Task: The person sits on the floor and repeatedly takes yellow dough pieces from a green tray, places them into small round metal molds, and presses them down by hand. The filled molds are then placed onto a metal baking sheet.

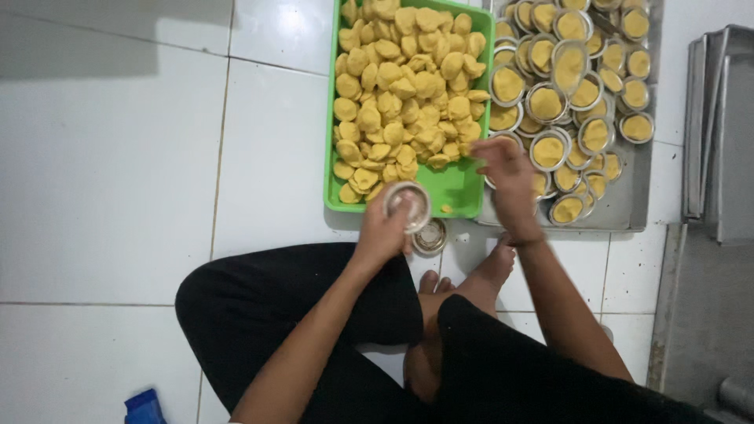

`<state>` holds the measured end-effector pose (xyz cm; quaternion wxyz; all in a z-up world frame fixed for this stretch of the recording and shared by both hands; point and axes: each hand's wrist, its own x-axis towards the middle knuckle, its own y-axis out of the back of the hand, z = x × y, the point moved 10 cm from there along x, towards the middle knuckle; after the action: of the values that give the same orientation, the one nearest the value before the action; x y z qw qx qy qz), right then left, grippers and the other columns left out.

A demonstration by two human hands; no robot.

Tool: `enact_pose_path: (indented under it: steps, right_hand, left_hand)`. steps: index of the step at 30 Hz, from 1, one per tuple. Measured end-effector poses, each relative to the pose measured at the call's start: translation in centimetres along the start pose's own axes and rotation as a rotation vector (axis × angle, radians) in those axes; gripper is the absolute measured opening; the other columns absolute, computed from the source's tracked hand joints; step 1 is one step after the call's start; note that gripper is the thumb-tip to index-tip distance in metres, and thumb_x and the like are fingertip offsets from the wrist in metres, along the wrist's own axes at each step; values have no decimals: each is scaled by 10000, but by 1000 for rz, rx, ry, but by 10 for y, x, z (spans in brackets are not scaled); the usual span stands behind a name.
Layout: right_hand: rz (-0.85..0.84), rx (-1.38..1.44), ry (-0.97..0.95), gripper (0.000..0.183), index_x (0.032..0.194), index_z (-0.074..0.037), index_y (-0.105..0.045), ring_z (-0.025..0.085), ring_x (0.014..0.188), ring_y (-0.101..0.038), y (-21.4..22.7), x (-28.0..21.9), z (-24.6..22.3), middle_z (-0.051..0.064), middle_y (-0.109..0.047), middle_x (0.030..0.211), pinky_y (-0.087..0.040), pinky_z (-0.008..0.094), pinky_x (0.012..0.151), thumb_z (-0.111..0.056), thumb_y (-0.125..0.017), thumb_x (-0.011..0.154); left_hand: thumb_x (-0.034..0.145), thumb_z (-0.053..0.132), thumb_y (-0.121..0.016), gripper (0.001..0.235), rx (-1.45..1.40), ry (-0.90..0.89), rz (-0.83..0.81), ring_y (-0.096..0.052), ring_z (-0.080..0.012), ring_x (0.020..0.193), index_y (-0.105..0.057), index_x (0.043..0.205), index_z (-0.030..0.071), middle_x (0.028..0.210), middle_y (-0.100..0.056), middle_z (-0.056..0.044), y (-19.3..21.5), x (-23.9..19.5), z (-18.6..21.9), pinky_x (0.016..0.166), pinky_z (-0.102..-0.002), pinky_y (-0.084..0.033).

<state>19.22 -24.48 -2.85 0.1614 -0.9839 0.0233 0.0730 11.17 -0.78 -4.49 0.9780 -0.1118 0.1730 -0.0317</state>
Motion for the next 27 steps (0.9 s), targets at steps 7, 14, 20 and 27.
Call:
enact_pose_path:
  steps: [7,14,20,27]
  right_hand:
    - [-178,-1633,440,271,1027,-144,-752,290,931,-642,-48,12,32,49,-708,909,-484,425,830,-323,-839,844]
    - [-210,-721,140,215,1131,-11,-708,213,837,-686,-99,-47,-25,88,-685,859,-577,358,780,-48,-781,932]
    - [-227,-942,249,498,1442,-23,-547,318,1038,-496,-132,-77,-44,242,-390,1469,-487,377,747,-117,-686,974]
    - [-221,-625,-48,350,695,-75,-704,57,537,-444,-88,-67,15,-15,-553,520,-396,207,486,-134,-673,1038]
  left_hand:
    - [1035,261,-586,277,-158,185,234,-571,-211,295,-626,945,2,396,-535,-127,28,-5,-6,309,-281,-409]
    - [1055,262,-540,348,-282,58,6,-660,-259,391,-632,1213,-35,638,-688,-250,5,-7,20,325,-307,-518]
    - [1012,101,-634,296,-354,-138,-147,-631,-284,353,-594,1268,-43,561,-633,-234,-15,-12,34,285,-306,-512]
    - [834,101,-860,683,-186,-248,-312,-681,-239,541,-517,1419,24,831,-692,-236,-27,-17,28,352,-351,-541]
